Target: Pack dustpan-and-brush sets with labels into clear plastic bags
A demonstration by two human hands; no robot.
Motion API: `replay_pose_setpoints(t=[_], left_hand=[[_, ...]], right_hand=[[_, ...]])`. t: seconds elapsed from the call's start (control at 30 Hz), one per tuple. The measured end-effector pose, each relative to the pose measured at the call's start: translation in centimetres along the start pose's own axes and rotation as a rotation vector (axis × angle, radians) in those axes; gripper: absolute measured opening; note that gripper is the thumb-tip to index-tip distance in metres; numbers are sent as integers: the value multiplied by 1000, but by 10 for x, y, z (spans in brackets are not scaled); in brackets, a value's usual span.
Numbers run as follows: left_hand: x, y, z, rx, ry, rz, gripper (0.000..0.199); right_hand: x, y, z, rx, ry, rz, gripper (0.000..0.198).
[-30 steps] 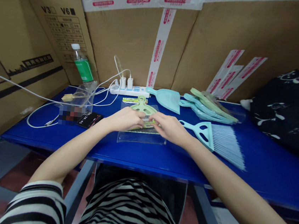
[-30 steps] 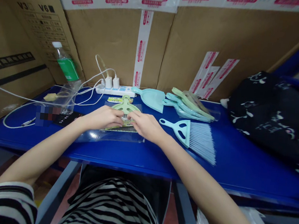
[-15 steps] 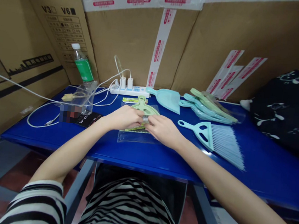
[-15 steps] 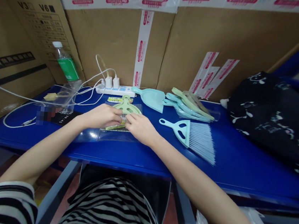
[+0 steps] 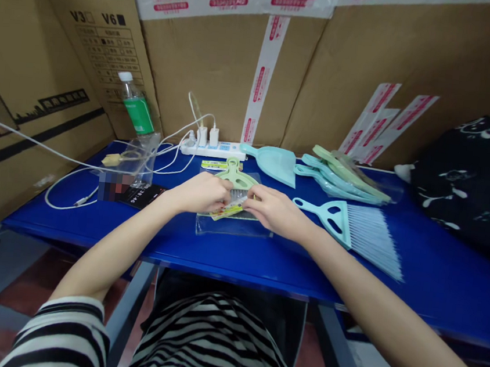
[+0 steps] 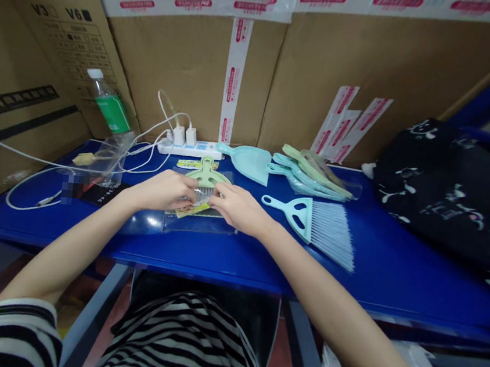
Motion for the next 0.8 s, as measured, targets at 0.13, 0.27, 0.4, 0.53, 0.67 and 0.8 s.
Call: replay_pose_setpoints(t=[0.13,0.27,0.4,0.53,0.67,0.8], left_hand=[[0,1,-1,4,10,19,19],[2,1,-1,1,-5,42,20],[3,1,0,-3,-45,46,24],[3,1,1,-3,-67,50,25],[2,1,1,-15,-65,67,22],[-1,2,1,-18,-32,21,23]], right_hand=[[-1,3,-6,54,-92,35,26],[1,3,-8,79,-162,41,27],[0,4,-8,84,-145,24,26],[-1,3,-6,40,-81,16,26],[-3,1,-3,-12,-23,-13,27],[-5,0,-2,5,33,-35,24]])
Point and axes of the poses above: each hand's wrist, its own y-axis away from the middle knuckle, its own x-axis out of the palm, z = x × y, the point moved 4 cm from there along -y, towards the middle knuckle, and after that the axes turned 14 degrees about -x, right-handed, at the moved point
